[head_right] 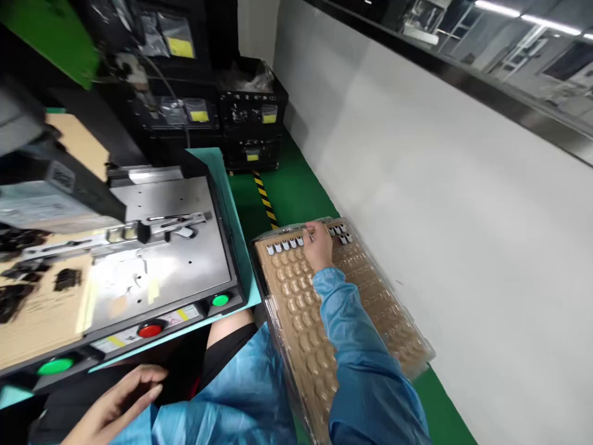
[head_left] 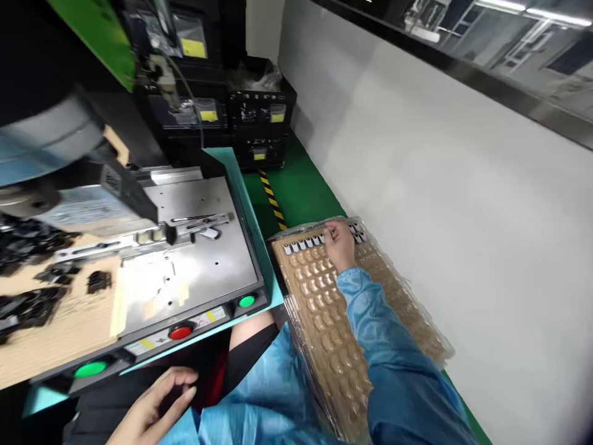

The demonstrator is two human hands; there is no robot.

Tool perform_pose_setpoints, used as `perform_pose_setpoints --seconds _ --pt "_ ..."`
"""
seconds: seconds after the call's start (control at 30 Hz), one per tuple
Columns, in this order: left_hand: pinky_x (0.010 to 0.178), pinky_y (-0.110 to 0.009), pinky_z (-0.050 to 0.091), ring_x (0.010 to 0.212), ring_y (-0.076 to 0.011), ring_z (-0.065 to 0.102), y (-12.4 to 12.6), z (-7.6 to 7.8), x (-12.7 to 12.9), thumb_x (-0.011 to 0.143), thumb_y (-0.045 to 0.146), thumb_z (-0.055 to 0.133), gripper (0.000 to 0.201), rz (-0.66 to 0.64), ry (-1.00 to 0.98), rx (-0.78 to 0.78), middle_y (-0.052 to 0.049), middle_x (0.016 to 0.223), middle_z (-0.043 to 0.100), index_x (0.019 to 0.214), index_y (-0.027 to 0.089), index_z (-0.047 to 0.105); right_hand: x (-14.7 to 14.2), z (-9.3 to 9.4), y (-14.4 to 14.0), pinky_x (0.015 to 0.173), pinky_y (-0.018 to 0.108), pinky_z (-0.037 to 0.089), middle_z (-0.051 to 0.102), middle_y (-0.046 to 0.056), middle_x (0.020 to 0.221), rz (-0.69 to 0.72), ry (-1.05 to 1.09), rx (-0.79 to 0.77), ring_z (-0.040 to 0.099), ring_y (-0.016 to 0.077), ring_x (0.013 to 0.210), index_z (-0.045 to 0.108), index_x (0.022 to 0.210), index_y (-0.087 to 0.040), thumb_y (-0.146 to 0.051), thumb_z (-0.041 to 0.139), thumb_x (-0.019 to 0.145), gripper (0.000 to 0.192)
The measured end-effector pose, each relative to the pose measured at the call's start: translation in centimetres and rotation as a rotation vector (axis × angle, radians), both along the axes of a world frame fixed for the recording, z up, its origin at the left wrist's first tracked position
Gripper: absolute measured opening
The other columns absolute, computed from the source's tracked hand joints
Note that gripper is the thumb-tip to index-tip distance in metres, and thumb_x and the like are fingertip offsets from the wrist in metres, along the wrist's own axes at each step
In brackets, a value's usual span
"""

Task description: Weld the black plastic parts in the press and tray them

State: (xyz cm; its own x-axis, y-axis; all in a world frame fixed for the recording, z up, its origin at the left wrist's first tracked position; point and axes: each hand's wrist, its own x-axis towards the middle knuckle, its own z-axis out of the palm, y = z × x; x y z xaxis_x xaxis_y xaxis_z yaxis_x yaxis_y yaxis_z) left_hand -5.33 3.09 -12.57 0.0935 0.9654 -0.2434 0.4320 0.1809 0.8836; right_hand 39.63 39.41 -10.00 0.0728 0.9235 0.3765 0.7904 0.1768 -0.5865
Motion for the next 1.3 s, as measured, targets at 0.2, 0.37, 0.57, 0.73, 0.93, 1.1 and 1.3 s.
perform_pose_setpoints --seconds 0.2,0.37,0.57,0.73,0.93,1.1,1.3 --pt "0.101 -0.037 0.06 0.113 -0.0255 0.072 7.4 7.4 -1.8 0.105 0.04 0.067 0.019 -0.106 0.312 0.506 -0.006 0.119 0.075 0.122 0.032 0.07 -16.5 5.2 -6.3 0.096 0.035 0.056 0.071 0.006 0.112 0.568 0.124 0.006 0.069 0.0214 0.101 0.075 0.115 -0.023 -0.021 0.066 0.101 0.017" --pt "0.1 -0.049 0.054 0.113 -0.0321 0.068 12.6 8.1 -6.5 0.108 0.038 0.057 0.025 0.015 0.694 0.684 -0.01 0.124 0.074 0.127 0.026 0.067 -27.1 5.4 -9.5 0.115 0.04 0.05 0.068 0.006 0.131 0.786 -0.04 -0.067 0.063 0.0249 0.125 0.073 0.132 -0.027 -0.016 0.067 0.101 0.034" --pt "0.095 -0.049 0.052 0.11 -0.0326 0.065 16.0 6.8 -8.2 0.106 0.032 0.054 0.033 -0.08 0.881 0.704 -0.009 0.135 0.074 0.132 0.025 0.073 -33.0 4.4 -9.8 0.115 0.035 0.047 0.064 0.003 0.141 0.824 -0.261 -0.077 0.059 0.0222 0.128 0.069 0.145 -0.034 -0.012 0.06 0.102 0.048" --pt "0.089 -0.05 0.05 0.109 -0.033 0.065 16.7 6.6 -8.0 0.108 0.035 0.051 0.035 -0.082 0.876 0.706 -0.01 0.129 0.077 0.127 0.026 0.08 -32.7 4.5 -9.6 0.109 0.033 0.048 0.067 0.003 0.135 0.794 -0.327 -0.032 0.059 0.0221 0.123 0.076 0.134 -0.033 -0.016 0.058 0.107 0.036" --pt "0.095 -0.051 0.051 0.113 -0.0327 0.066 16.6 6.2 -8.8 0.11 0.042 0.049 0.039 -0.061 0.755 0.692 -0.01 0.132 0.078 0.13 0.029 0.08 -31.5 4.4 -9.8 0.107 0.036 0.05 0.07 0.006 0.128 0.747 -0.319 0.005 0.061 0.0234 0.121 0.078 0.122 -0.027 -0.021 0.064 0.107 0.021" --pt "0.102 -0.05 0.051 0.113 -0.0299 0.069 17.0 6.6 -9.4 0.11 0.049 0.05 0.041 -0.044 0.661 0.703 -0.008 0.131 0.079 0.121 0.028 0.082 -31.7 4.6 -9.8 0.103 0.034 0.05 0.071 0.004 0.12 0.701 -0.296 -0.025 0.063 0.0223 0.116 0.073 0.11 -0.026 -0.023 0.071 0.105 0.007" --pt "0.1 -0.046 0.052 0.11 -0.0302 0.071 17.2 8.4 -9.5 0.109 0.05 0.052 0.037 -0.003 0.618 0.715 -0.009 0.12 0.081 0.11 0.025 0.079 -31.7 5.0 -10.0 0.102 0.031 0.049 0.073 0.003 0.117 0.695 -0.239 -0.031 0.066 0.0209 0.114 0.069 0.102 -0.025 -0.024 0.07 0.105 0.003"
